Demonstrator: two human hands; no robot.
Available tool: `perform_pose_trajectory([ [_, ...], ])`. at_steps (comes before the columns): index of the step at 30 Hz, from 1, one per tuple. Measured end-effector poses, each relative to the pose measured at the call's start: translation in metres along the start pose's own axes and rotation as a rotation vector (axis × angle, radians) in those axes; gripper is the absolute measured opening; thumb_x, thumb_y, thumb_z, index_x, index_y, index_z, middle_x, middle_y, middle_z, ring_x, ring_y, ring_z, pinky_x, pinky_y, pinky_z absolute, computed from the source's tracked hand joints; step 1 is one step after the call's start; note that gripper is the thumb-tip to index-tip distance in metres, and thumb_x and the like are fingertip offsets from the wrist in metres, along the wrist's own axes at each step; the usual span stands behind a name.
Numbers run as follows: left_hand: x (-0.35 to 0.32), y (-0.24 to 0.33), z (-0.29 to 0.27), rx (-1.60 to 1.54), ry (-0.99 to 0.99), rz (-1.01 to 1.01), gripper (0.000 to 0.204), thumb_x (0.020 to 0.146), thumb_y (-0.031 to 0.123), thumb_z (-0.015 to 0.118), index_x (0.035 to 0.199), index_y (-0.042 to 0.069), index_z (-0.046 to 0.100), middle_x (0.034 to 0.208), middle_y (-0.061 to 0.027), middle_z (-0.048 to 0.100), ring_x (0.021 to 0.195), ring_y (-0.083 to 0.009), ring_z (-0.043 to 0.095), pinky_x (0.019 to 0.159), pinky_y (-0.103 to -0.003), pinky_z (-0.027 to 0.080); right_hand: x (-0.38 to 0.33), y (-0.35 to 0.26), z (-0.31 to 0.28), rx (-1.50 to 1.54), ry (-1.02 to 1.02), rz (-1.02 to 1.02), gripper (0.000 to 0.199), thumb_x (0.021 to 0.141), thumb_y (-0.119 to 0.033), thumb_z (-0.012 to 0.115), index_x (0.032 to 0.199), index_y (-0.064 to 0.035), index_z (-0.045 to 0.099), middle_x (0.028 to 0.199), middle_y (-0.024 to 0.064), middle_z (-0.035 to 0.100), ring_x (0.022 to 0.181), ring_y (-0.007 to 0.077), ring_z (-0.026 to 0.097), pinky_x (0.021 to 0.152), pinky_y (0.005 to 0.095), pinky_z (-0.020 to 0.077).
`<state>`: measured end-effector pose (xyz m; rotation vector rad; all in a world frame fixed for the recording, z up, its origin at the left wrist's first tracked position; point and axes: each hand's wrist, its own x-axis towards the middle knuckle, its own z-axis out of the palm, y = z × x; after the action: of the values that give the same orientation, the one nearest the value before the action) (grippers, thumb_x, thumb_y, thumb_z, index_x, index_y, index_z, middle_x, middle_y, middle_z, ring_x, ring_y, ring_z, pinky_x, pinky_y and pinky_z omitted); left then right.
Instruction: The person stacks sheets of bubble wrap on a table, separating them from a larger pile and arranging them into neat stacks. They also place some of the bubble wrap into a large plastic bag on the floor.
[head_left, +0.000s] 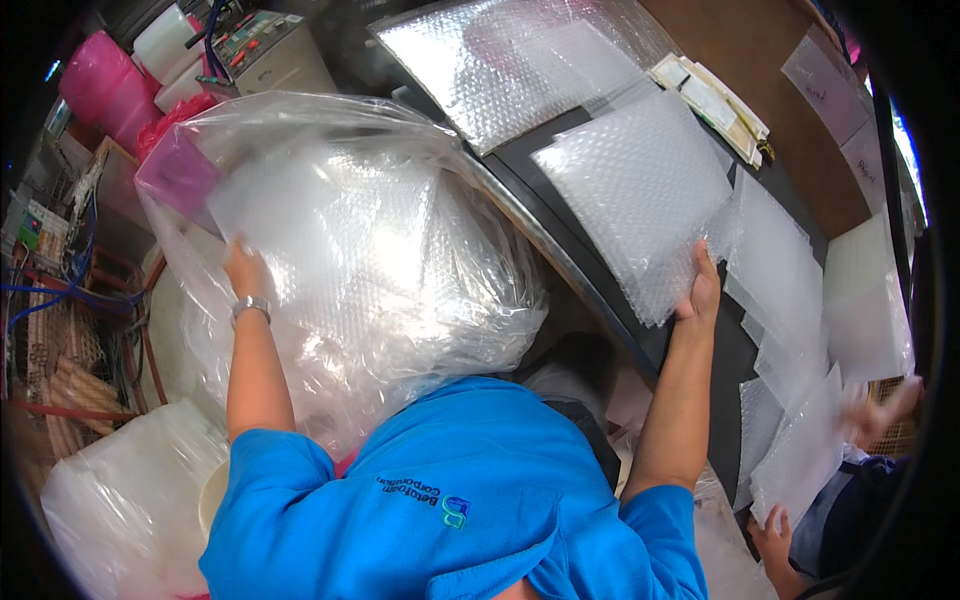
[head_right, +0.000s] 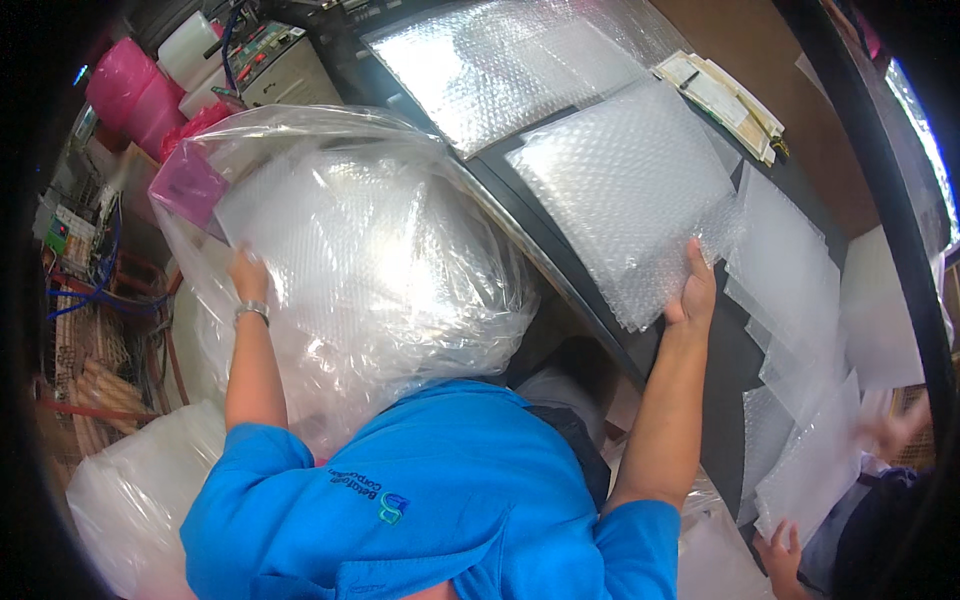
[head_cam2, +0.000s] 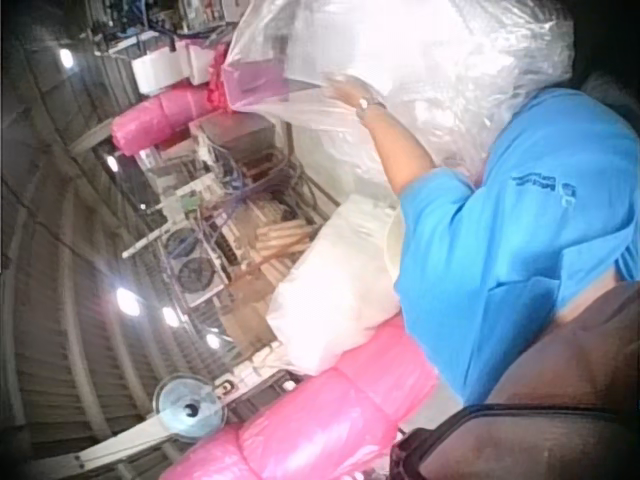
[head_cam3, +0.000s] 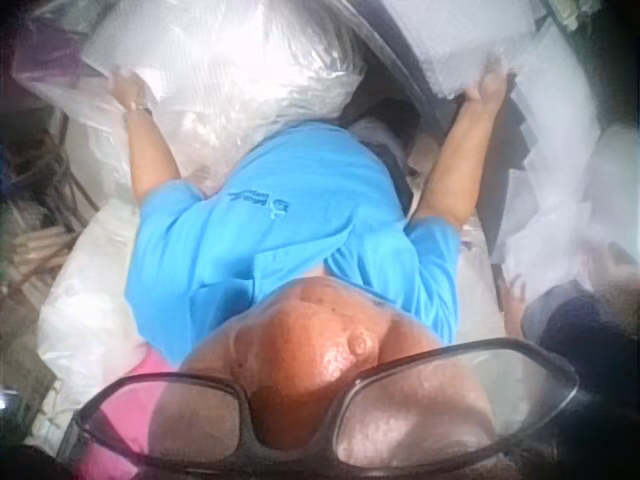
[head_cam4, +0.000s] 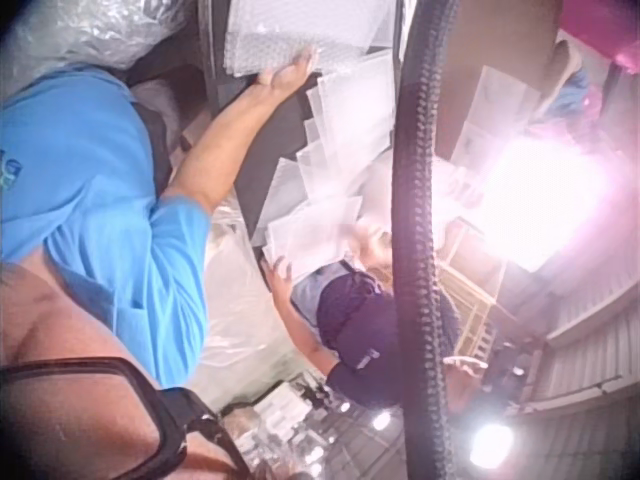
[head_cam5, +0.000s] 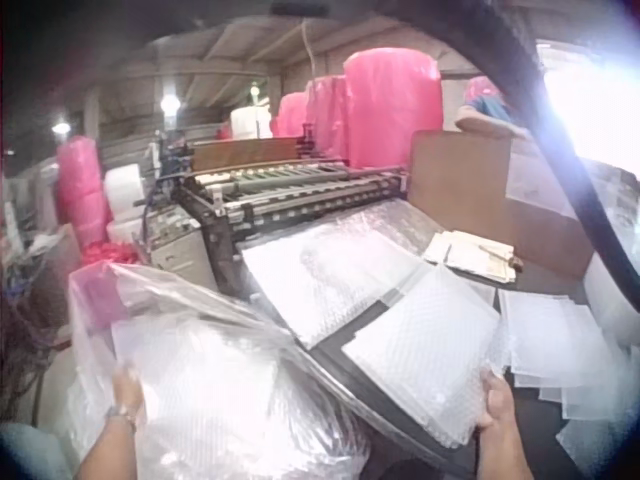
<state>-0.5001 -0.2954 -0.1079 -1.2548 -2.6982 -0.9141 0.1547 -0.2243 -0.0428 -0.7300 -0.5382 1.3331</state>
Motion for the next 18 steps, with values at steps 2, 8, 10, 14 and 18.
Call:
perform_pose_trajectory([
  [2,-0.014,-0.056,0.041,0.153,-0.158,-0.349,0.047,0.081,0.012,0.049,0.127,0.014,0.037,0.124,-0.0176,0.044,0.123,-0.0353,0.03,0.091,-0.048,0.036,-0.001,0.005,0.0,-0.057,-0.052,-0.02,0.042,0.082,-0.011,0.059,0.12,-0.0036,0.042,0.102,0.0087,0.054,0.087,0.0223,0.056,0.073,0.0366,0.0493],
  [8,-0.024,-0.004,0.045,0.353,0.068,-0.118,0.055,0.085,0.031,0.047,0.136,0.033,0.025,0.14,-0.0155,0.024,0.129,-0.0349,0.021,0.094,-0.062,0.024,0.004,-0.009,0.028,-0.102,-0.016,-0.072,0.047,0.079,-0.008,0.061,0.121,-0.0092,0.041,0.095,0.007,0.054,0.08,0.0198,0.055,0.064,0.0342,0.0489],
  [10,-0.025,0.025,0.047,0.317,-0.057,0.095,0.057,0.084,0.037,0.049,0.136,0.033,0.026,0.141,-0.0156,0.02,0.129,-0.0355,0.02,0.094,-0.064,0.02,0.018,-0.021,0.036,-0.099,-0.037,-0.092,0.045,0.079,-0.007,0.061,0.119,-0.0095,0.043,0.098,0.0083,0.055,0.083,0.0208,0.055,0.069,0.0375,0.048],
  [14,-0.045,0.094,0.06,0.267,-0.449,0.226,0.059,0.081,0.044,0.052,0.134,0.029,0.031,0.143,-0.0139,0.02,0.131,-0.0326,0.017,0.095,-0.066,0.013,0.042,-0.036,0.041,-0.137,-0.074,-0.374,0.04,0.077,-0.003,0.061,0.114,-0.0049,0.047,0.1,0.007,0.055,0.093,0.0198,0.053,0.082,0.0355,0.0438],
  [18,-0.03,0.115,0.057,0.146,-0.373,0.175,0.057,0.08,0.042,0.054,0.131,0.022,0.038,0.14,-0.0139,0.027,0.131,-0.0302,0.021,0.094,-0.068,0.012,0.038,-0.031,0.028,-0.054,-0.139,-0.45,0.036,0.076,0.002,0.058,0.111,-0.0013,0.049,0.106,0.0079,0.056,0.102,0.0212,0.051,0.089,0.0338,0.0396],
])
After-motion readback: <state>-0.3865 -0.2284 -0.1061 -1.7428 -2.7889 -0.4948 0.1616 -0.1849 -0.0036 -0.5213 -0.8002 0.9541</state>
